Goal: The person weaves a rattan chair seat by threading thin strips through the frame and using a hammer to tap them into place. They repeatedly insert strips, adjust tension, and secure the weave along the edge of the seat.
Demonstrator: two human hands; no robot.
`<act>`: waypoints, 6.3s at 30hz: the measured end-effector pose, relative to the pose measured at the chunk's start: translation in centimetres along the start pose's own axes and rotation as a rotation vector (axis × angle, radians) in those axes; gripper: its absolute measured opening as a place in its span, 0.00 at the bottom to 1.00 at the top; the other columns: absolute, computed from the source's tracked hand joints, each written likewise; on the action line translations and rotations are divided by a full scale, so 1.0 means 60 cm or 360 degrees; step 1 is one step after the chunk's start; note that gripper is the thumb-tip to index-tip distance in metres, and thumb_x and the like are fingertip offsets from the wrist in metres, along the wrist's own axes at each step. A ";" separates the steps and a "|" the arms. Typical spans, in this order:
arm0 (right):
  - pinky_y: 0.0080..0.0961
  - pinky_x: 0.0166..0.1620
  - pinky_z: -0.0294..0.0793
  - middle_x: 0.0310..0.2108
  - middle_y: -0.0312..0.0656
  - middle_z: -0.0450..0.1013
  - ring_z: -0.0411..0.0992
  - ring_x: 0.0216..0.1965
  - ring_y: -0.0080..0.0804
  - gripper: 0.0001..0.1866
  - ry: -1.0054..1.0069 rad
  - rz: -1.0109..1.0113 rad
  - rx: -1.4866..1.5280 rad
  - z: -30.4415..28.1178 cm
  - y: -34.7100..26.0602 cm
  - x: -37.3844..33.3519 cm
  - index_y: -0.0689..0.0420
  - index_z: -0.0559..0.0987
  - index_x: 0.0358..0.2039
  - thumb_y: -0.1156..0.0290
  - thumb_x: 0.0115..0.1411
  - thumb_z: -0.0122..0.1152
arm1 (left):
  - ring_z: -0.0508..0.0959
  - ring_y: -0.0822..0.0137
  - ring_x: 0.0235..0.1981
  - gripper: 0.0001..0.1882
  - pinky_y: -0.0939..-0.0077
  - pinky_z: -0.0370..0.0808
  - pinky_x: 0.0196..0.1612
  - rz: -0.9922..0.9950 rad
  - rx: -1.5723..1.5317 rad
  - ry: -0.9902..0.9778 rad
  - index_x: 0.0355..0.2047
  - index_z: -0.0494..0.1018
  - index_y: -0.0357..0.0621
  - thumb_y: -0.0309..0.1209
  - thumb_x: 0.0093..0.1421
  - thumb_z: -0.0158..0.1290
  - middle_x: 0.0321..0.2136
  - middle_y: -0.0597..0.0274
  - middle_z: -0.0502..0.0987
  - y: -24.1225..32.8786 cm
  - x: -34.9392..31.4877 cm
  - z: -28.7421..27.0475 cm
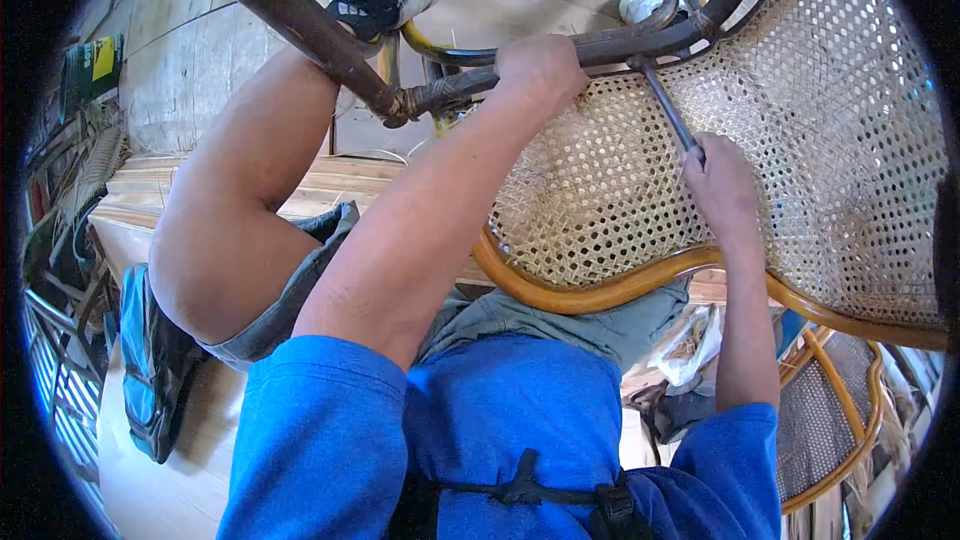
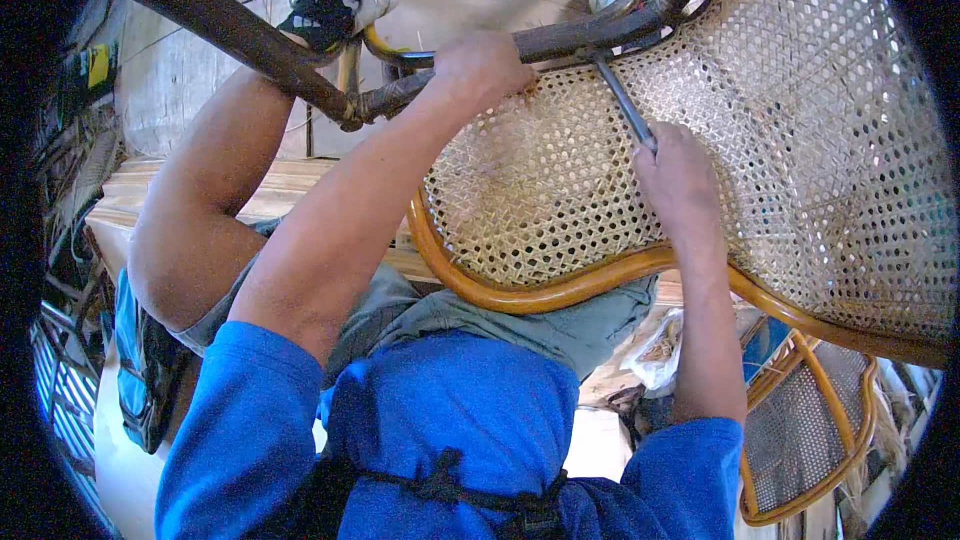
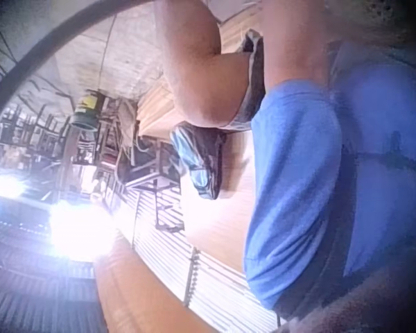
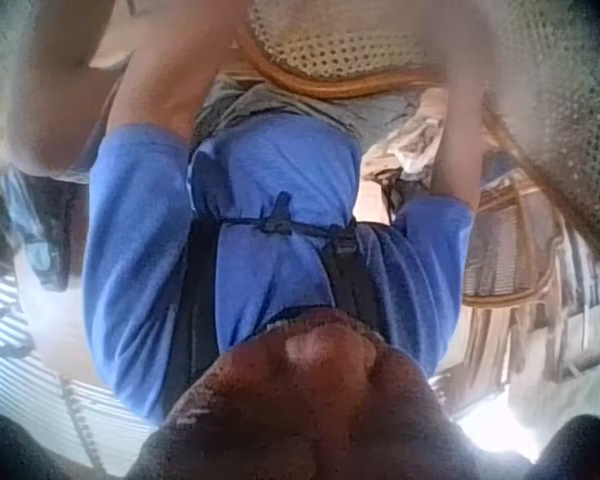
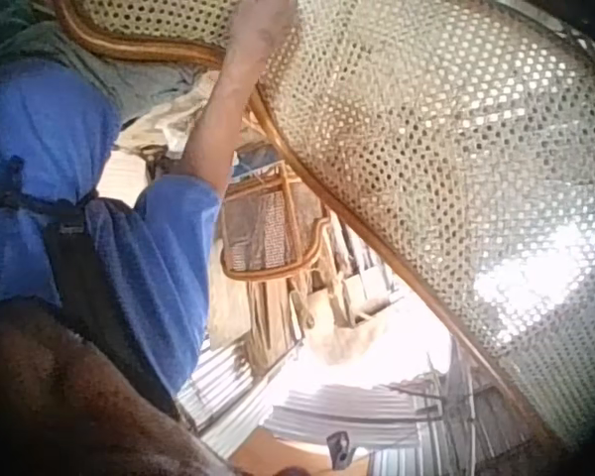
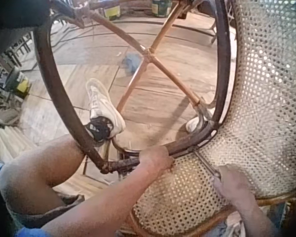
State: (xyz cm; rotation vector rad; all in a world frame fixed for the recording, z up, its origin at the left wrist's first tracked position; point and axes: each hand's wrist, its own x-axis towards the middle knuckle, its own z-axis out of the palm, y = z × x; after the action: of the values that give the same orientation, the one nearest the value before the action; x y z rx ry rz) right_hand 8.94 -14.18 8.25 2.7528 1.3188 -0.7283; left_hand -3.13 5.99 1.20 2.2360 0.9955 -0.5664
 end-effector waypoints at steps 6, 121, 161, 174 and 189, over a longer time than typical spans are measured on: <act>0.27 0.23 0.68 0.19 0.40 0.67 0.67 0.17 0.28 0.11 -0.0482 0.0425 0.0938 -0.040 -0.044 -0.030 0.60 0.71 0.31 0.65 0.62 0.47 | 0.79 0.54 0.39 0.19 0.63 0.75 0.43 -0.0003 -0.0023 0.0021 0.35 0.78 0.42 0.43 0.50 0.53 0.35 0.49 0.79 -0.004 0.002 0.014; 0.23 0.35 0.70 0.27 0.42 0.74 0.71 0.28 0.26 0.09 0.0263 -0.0177 0.1019 0.104 -0.104 0.131 0.60 0.76 0.36 0.73 0.54 0.57 | 0.77 0.53 0.35 0.13 0.57 0.71 0.41 0.0060 -0.0034 0.0699 0.29 0.76 0.43 0.39 0.56 0.50 0.30 0.52 0.78 -0.049 -0.077 0.047; 0.32 0.43 0.72 0.36 0.48 0.75 0.73 0.40 0.43 0.13 0.0369 -0.0840 0.0425 0.160 -0.084 0.151 0.57 0.76 0.37 0.79 0.53 0.46 | 0.79 0.51 0.28 0.12 0.58 0.77 0.32 0.0097 -0.0374 0.0624 0.26 0.74 0.41 0.33 0.57 0.44 0.25 0.48 0.78 -0.059 -0.043 0.067; 0.30 0.40 0.71 0.32 0.48 0.71 0.72 0.35 0.42 0.07 0.0320 -0.0855 0.0351 0.148 -0.078 0.151 0.61 0.73 0.35 0.79 0.56 0.49 | 0.80 0.52 0.28 0.10 0.61 0.78 0.30 -0.0004 -0.0365 0.0616 0.28 0.75 0.41 0.33 0.56 0.47 0.27 0.49 0.78 -0.066 -0.045 0.073; 0.37 0.38 0.71 0.34 0.49 0.72 0.72 0.36 0.47 0.08 0.0422 -0.0817 0.0443 0.134 -0.090 0.147 0.59 0.74 0.35 0.78 0.53 0.52 | 0.79 0.50 0.30 0.10 0.59 0.76 0.34 -0.0013 -0.0479 0.0526 0.27 0.75 0.39 0.31 0.54 0.47 0.28 0.47 0.77 -0.065 -0.046 0.054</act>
State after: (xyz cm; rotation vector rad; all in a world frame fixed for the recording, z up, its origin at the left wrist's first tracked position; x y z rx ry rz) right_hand 6.42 -5.79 -1.48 2.8086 2.1835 -0.6078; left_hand -8.25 4.41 -0.89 2.0897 1.1664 -0.0396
